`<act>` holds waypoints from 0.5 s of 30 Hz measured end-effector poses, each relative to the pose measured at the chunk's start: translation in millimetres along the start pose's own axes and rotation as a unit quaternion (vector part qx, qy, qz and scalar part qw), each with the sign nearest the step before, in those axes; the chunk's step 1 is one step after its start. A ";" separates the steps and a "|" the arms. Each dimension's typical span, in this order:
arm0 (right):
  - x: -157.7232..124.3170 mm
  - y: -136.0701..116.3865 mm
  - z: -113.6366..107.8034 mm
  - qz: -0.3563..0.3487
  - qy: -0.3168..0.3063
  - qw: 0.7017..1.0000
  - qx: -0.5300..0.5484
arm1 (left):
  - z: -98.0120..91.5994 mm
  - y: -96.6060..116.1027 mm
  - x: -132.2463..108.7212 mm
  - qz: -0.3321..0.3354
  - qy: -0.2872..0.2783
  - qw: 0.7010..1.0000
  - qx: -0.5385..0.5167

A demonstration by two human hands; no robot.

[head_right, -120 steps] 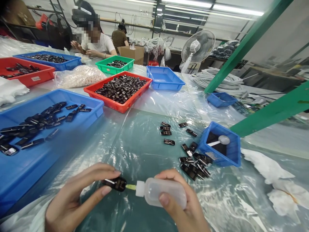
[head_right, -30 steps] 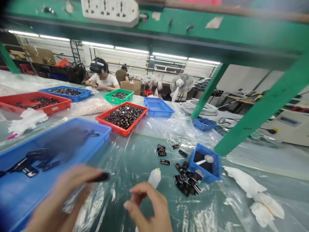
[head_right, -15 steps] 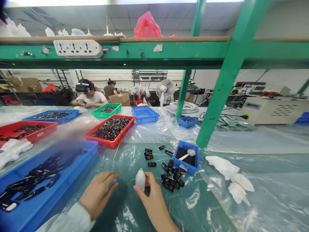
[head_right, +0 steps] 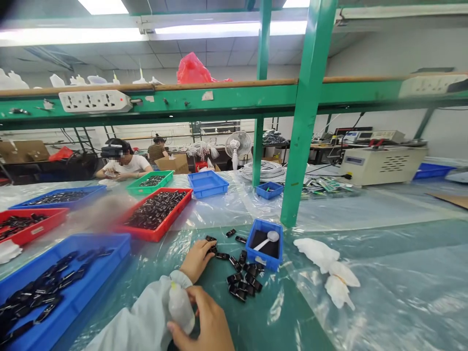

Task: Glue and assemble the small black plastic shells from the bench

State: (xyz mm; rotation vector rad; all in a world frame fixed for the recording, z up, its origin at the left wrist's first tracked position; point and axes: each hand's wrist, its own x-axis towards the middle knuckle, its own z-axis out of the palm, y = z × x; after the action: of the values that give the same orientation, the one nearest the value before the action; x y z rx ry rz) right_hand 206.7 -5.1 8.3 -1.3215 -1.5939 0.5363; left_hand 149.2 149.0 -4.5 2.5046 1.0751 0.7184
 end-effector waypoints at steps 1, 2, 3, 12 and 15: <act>-0.1 -1.3 -1.2 0.001 0.007 1.000 0.000 | 0.6 -2.6 -3.2 -0.001 -0.002 1.000 -0.016; -0.3 -2.8 -2.2 0.003 0.014 1.000 0.001 | 0.9 -5.6 -8.2 -0.005 -0.003 0.999 -0.034; -0.4 -4.3 -3.2 0.005 0.020 1.000 0.003 | 0.9 -8.8 -14.9 -0.011 -0.004 0.998 -0.054; 6.8 -8.9 -21.2 0.057 0.041 0.997 0.021 | -20.9 -28.6 -105.6 -0.112 -0.029 0.982 -0.146; 8.7 -7.5 -24.8 0.083 0.037 0.996 0.016 | -38.4 -30.7 -118.3 -0.135 -0.002 0.987 -0.092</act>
State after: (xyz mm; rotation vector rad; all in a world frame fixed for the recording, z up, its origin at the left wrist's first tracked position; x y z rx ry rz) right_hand 224.8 -5.2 28.7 -1.4411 -1.4184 0.6046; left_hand 40.1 85.2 -25.3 2.1515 1.2532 0.6977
